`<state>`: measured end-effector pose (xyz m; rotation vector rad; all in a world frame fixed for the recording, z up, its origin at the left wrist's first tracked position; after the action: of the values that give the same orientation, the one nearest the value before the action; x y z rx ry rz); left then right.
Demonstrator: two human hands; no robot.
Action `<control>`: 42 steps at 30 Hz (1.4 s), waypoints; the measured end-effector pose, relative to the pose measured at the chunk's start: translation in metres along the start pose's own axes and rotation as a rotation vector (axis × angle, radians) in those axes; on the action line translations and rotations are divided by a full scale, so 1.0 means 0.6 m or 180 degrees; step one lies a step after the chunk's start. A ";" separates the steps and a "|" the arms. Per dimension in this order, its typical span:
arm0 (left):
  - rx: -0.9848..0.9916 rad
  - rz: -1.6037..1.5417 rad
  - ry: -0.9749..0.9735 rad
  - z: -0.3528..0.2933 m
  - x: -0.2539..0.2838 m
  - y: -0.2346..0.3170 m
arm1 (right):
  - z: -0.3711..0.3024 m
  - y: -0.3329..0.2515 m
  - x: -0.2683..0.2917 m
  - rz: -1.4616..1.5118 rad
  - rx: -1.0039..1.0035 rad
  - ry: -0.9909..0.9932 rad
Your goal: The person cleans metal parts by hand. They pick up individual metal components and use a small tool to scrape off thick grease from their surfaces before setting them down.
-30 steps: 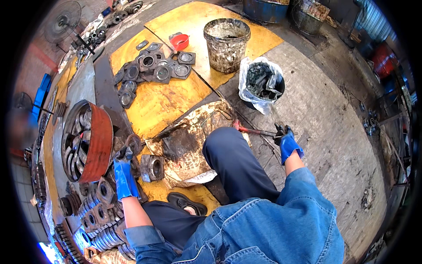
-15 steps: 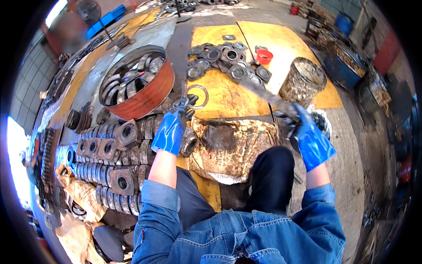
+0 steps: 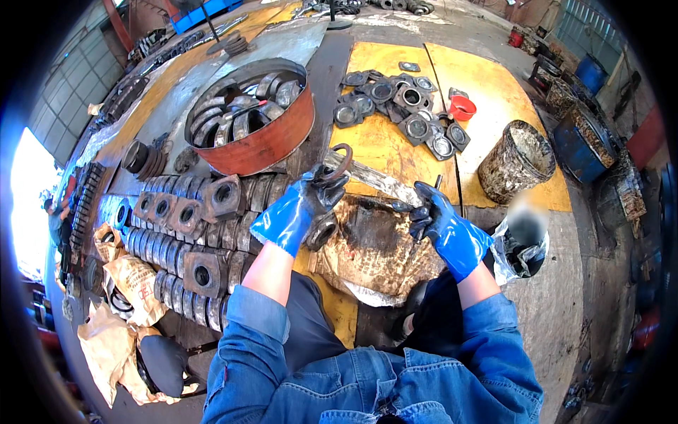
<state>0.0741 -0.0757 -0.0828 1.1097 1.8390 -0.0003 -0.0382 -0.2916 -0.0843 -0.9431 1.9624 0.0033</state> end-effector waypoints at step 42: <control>-0.2395 0.5886 0.0473 -0.116 0.011 0.084 | -0.138 0.047 -0.170 -0.7169 0.4624 0.0106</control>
<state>0.0577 -0.0114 -0.0278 1.7570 0.2136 1.6473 -0.0885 -0.2390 0.0289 -1.3177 -0.3319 -2.1369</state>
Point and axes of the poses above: each hand's wrist, its own z-axis towards the middle knuckle, its own x-axis out of the back of the hand, y = z × x, the point moved 9 cm from there along z, towards the middle knuckle, and after that the axes turned 2 degrees about y, right-handed, at the moved point
